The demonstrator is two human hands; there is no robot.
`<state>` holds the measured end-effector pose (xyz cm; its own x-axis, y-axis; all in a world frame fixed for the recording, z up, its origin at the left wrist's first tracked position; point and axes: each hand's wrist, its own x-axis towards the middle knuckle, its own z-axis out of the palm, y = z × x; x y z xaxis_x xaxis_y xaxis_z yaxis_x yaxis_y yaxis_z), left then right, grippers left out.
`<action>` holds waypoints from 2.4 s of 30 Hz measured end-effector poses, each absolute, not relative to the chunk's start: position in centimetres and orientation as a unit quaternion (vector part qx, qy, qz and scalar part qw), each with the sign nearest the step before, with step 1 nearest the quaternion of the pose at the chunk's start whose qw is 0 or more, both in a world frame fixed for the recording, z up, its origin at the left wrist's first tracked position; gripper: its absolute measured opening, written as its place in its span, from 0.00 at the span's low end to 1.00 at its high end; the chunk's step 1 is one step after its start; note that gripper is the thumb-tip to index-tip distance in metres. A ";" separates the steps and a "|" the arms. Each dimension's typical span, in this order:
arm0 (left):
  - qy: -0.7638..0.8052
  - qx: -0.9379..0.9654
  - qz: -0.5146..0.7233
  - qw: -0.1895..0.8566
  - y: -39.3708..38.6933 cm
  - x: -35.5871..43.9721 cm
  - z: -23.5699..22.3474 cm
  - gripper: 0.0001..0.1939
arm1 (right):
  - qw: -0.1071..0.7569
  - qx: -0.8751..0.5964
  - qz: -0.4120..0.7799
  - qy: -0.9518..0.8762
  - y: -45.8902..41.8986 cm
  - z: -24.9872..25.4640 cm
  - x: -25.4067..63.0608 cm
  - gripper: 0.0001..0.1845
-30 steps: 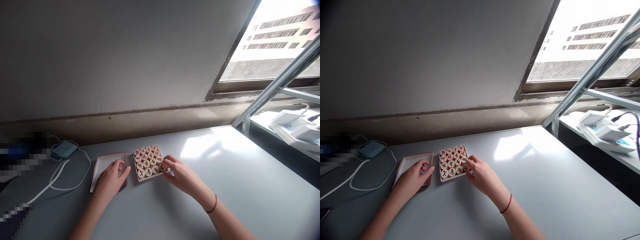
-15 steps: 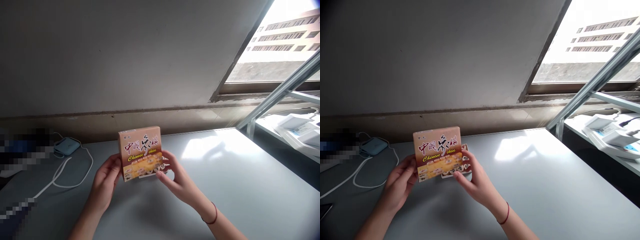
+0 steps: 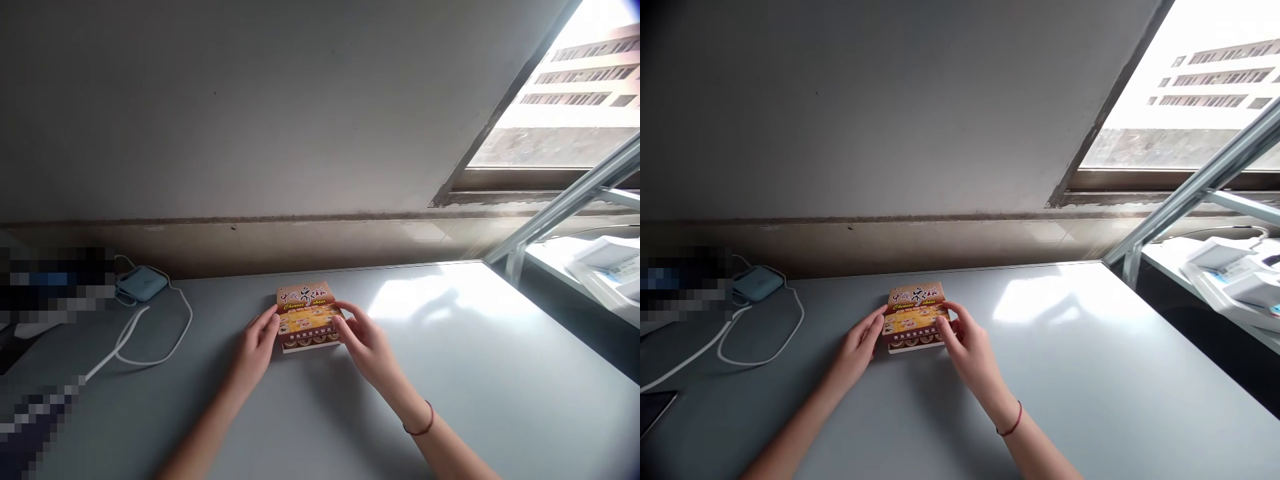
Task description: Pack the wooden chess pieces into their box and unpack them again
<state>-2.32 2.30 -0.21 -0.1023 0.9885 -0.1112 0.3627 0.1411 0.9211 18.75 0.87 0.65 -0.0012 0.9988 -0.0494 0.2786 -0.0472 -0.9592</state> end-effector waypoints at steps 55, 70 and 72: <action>0.626 0.770 0.127 -0.013 6.7 -4.9 -2.3 0.13 | 0.120 -0.690 0.039 -0.712 7.4 -2.6 21.4 0.19; 0.613 0.776 0.150 -0.025 6.9 -5.3 -3.2 0.13 | 0.155 -0.676 0.036 -0.720 7.2 -3.1 21.7 0.18; 0.612 0.776 0.151 -0.023 6.9 -5.3 -3.2 0.13 | 0.156 -0.675 0.036 -0.720 7.2 -3.1 21.7 0.18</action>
<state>-5.33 6.94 -3.17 0.2066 0.9426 0.2625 0.9565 -0.2510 0.1485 21.72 7.19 -3.13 -0.0393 0.9837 0.1757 0.9609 0.0854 -0.2633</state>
